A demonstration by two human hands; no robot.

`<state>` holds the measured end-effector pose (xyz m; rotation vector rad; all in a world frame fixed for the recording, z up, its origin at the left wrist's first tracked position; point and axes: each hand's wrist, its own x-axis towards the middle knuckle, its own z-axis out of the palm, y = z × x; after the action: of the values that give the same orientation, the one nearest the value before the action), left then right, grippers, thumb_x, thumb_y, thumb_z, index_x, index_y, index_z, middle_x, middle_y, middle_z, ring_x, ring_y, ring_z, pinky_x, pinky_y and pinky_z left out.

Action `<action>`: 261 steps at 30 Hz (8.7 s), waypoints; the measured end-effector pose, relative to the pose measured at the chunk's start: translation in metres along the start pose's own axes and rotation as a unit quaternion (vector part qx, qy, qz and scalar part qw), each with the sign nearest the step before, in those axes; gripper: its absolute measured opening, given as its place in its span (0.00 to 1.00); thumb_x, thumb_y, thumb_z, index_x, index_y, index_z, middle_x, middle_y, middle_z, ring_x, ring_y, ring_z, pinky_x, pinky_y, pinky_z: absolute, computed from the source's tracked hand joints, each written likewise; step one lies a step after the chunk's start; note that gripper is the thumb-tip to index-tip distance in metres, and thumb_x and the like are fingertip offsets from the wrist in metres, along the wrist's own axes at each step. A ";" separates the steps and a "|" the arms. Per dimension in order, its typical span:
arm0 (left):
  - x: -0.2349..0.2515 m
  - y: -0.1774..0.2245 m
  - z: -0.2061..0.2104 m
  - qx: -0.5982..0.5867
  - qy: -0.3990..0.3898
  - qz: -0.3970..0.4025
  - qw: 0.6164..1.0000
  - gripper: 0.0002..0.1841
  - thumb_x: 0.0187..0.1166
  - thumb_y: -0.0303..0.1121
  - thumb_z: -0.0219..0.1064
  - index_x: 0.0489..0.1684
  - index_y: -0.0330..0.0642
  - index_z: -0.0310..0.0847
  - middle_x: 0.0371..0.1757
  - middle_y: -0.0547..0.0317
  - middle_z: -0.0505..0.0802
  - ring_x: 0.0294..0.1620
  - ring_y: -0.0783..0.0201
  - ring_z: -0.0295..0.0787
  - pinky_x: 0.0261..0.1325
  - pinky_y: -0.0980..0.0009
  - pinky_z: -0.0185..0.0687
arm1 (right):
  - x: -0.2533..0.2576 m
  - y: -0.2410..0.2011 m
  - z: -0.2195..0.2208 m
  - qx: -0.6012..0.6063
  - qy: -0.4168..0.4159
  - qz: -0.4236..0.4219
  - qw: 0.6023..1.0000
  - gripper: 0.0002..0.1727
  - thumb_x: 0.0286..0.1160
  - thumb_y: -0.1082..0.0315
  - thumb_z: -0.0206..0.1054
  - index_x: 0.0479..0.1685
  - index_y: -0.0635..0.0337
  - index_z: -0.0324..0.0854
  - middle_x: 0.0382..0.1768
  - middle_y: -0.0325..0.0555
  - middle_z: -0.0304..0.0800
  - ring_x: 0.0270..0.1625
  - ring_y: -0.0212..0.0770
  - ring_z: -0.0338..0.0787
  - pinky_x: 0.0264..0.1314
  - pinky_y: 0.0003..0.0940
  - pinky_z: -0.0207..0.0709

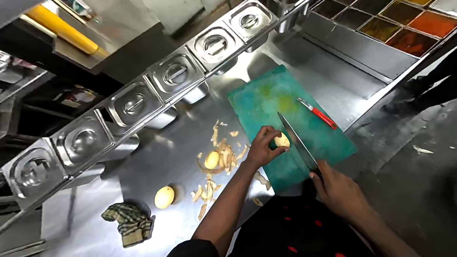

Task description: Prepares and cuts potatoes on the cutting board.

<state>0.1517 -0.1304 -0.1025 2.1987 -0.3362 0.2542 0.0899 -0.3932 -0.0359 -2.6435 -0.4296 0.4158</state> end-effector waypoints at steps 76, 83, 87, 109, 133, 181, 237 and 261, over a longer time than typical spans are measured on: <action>-0.003 -0.007 0.000 0.044 -0.039 -0.045 0.997 0.21 0.64 0.45 0.85 0.50 0.45 0.89 0.56 0.55 0.90 0.60 0.59 0.87 0.64 0.58 0.87 | 0.045 -0.057 -0.029 -0.185 -0.181 0.037 0.965 0.19 0.90 0.57 0.52 0.71 0.55 0.69 0.52 0.58 0.88 0.44 0.61 0.94 0.42 0.55 0.86; -0.005 -0.009 0.001 0.041 -0.013 -0.020 0.999 0.20 0.64 0.43 0.85 0.49 0.43 0.90 0.56 0.54 0.91 0.61 0.58 0.88 0.65 0.58 0.87 | 0.048 -0.059 -0.028 -0.192 -0.195 0.042 0.961 0.18 0.91 0.56 0.51 0.69 0.56 0.69 0.51 0.57 0.88 0.44 0.61 0.94 0.41 0.55 0.86; -0.004 -0.009 0.001 0.037 -0.017 -0.032 0.999 0.20 0.64 0.43 0.85 0.49 0.44 0.90 0.56 0.55 0.91 0.61 0.59 0.88 0.65 0.58 0.87 | 0.053 -0.060 -0.029 -0.188 -0.213 0.049 0.958 0.17 0.91 0.57 0.51 0.68 0.55 0.68 0.51 0.57 0.88 0.45 0.60 0.94 0.43 0.55 0.86; 0.096 0.011 -0.024 0.213 -0.438 0.089 0.869 0.25 0.67 0.50 0.82 0.64 0.60 0.88 0.68 0.61 0.87 0.70 0.51 0.79 0.67 0.43 0.73 | 0.074 -0.031 -0.027 -0.165 -0.204 0.000 0.965 0.19 0.91 0.52 0.51 0.70 0.50 0.73 0.50 0.56 0.91 0.50 0.62 0.93 0.48 0.61 0.85; 0.010 -0.009 -0.050 0.161 -0.082 -0.247 0.952 0.40 0.63 0.58 0.82 0.76 0.48 0.77 0.68 0.49 0.86 0.63 0.50 0.87 0.65 0.48 0.84 | 0.037 0.013 -0.030 0.022 -0.141 0.026 0.989 0.22 0.84 0.55 0.59 0.71 0.55 0.72 0.37 0.57 0.89 0.39 0.61 0.92 0.42 0.62 0.84; -0.005 -0.025 -0.043 0.074 0.007 -0.170 0.983 0.18 0.66 0.39 0.84 0.50 0.42 0.89 0.45 0.53 0.89 0.41 0.57 0.89 0.48 0.57 0.88 | 0.035 -0.091 -0.023 -0.176 -0.258 0.054 0.948 0.20 0.88 0.59 0.52 0.73 0.55 0.65 0.41 0.59 0.90 0.47 0.65 0.94 0.45 0.60 0.85; -0.036 0.009 -0.024 0.180 -0.089 -0.052 0.978 0.17 0.73 0.53 0.76 0.46 0.51 0.91 0.49 0.61 0.93 0.54 0.58 0.89 0.56 0.57 0.89 | -0.016 -0.069 -0.031 -0.161 -0.274 0.084 0.944 0.21 0.85 0.60 0.56 0.72 0.57 0.65 0.39 0.60 0.90 0.43 0.66 0.94 0.40 0.59 0.85; -0.004 0.025 -0.023 0.175 -0.092 -0.243 0.950 0.39 0.62 0.59 0.83 0.70 0.45 0.79 0.66 0.46 0.86 0.62 0.47 0.87 0.62 0.47 0.85 | -0.011 -0.027 -0.013 -0.074 -0.160 0.079 0.981 0.22 0.86 0.52 0.55 0.70 0.55 0.71 0.33 0.59 0.91 0.39 0.67 0.94 0.38 0.64 0.84</action>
<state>0.1385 -0.1260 -0.0719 2.5784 0.1732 -0.1787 0.0783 -0.3784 -0.0098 -2.7710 -0.3596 0.9006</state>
